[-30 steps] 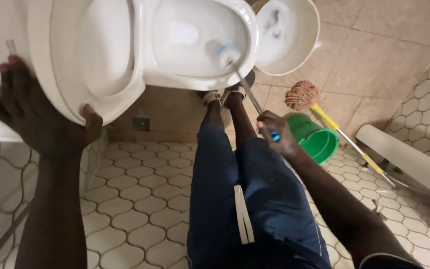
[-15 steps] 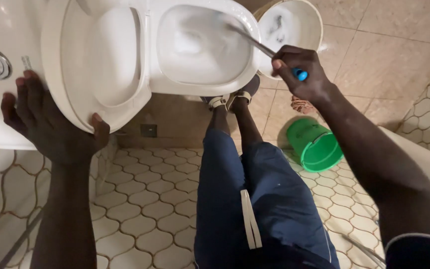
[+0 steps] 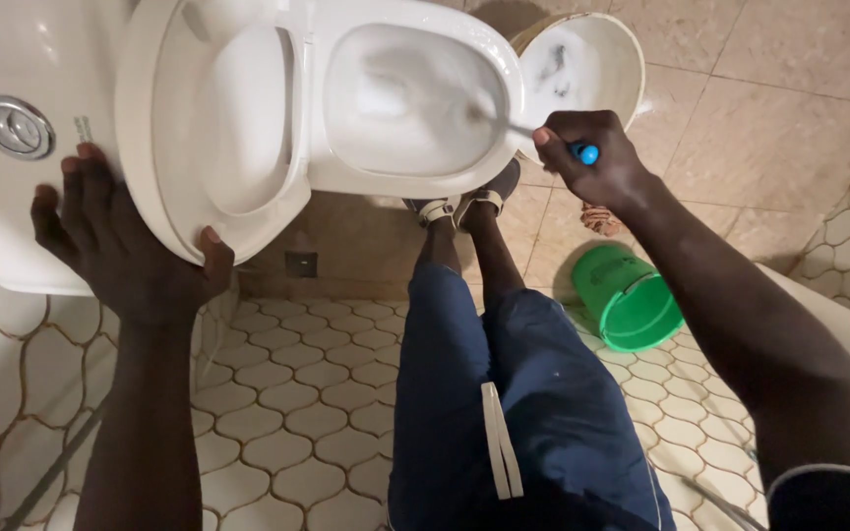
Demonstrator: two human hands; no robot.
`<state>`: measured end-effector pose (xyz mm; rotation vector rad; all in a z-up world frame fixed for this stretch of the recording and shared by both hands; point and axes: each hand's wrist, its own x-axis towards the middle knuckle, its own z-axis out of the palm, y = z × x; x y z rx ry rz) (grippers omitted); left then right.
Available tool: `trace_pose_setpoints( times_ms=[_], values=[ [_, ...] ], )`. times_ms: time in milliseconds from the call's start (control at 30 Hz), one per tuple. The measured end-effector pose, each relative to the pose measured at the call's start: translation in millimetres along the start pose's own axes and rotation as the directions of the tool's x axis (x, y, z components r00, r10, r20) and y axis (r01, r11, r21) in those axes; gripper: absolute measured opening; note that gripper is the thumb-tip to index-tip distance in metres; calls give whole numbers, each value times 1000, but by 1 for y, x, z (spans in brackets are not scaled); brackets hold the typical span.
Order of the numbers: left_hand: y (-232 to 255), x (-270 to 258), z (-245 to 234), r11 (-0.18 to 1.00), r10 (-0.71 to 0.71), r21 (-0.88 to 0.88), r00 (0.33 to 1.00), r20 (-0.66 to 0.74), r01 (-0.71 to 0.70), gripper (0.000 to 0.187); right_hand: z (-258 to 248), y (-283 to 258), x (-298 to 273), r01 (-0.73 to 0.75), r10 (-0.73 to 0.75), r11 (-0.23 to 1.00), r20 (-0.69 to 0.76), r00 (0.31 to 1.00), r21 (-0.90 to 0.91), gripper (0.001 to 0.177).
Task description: The person scrubs the inside of a white toilet bowl using a long-handled brush. They repeatedly dip the brush into a white bucket containing soapy water and scrub the bowl's interior surfaces.
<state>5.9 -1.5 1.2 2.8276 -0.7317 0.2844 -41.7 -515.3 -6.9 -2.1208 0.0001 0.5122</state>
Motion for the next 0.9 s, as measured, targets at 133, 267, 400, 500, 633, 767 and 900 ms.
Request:
trace_pose_setpoints(
  times_ms=[133,267,400,500,633,767,900],
  values=[
    [4,-1,1,999,-7,-38,999,-40,5,74,4,6,1,-71,73,996,32,997,-57,39],
    [2,-1,0,999,-23,-36,1000,-11,22,72,6,10,7,-112,116,988,-32,993,108,41],
    [2,-2,1,1000,5,-30,999,-41,-7,77,3,13,8,-94,95,990,2,996,109,41],
    [-3,3,2,1000,-20,10,1000,-7,20,71,6,14,15,-137,154,971,-77,985,197,44],
    [6,-6,4,999,-35,-33,999,8,36,77,5,17,6,45,-37,993,-76,996,111,42],
    [0,-1,0,998,-57,-19,998,24,58,77,17,28,18,-235,269,899,-44,962,369,45],
    [6,-2,2,997,-48,-52,999,6,49,76,30,52,6,-123,177,947,-163,971,296,45]
  ],
)
